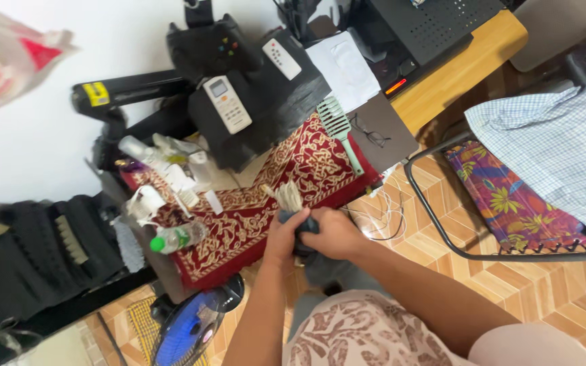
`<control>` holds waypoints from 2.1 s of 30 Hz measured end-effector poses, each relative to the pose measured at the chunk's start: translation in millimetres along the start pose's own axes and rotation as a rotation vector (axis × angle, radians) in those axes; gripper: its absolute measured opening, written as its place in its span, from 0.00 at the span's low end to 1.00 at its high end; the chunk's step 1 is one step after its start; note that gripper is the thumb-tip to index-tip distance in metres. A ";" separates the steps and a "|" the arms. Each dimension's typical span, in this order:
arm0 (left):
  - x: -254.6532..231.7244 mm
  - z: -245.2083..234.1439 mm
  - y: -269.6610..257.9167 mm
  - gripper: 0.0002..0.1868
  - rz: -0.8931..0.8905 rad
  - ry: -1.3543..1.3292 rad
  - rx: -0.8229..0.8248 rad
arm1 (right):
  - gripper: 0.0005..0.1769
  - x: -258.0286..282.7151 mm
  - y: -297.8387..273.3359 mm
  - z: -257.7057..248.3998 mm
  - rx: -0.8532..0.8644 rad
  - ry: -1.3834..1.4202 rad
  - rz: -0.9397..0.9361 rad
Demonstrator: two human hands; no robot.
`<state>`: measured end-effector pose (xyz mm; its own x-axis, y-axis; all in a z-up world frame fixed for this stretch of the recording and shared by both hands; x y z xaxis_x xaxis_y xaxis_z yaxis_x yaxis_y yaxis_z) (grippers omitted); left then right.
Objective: The person wipes a cluttered tabletop and a black shelf with a blue cloth, moving items like a remote, a game controller, a water bottle, and a book to clean underneath. They also wipe a tripod and a small fan before returning items to their original positions.
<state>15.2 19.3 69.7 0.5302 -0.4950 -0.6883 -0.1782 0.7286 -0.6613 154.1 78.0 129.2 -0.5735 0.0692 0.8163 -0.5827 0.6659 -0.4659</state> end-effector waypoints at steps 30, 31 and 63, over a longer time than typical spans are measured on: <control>157.6 68.3 -258.7 0.39 -0.063 -0.472 -0.078 | 0.22 -5.5 -311.0 8.9 0.098 -0.284 -0.517; 164.8 95.7 -254.9 0.38 -0.025 -0.500 -0.029 | 0.22 -20.8 -321.6 -11.7 0.057 -0.272 -0.537; 6.3 226.4 -146.5 0.34 0.299 -0.500 0.210 | 0.28 -75.1 -170.2 -213.2 -0.018 0.212 -0.001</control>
<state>232.4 16.6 229.8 0.8156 -0.0103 -0.5785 -0.2391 0.9045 -0.3531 419.0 117.8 220.0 -0.4379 0.2221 0.8711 -0.5716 0.6791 -0.4605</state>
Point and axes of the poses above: each hand's wrist, its own y-axis towards the middle knuckle, its own z-axis out of the palm, x = y × z, the point moved 4 cm from there along y, towards the middle knuckle, and after that the axes turned 5 degrees about x, right-handed, at the moved point
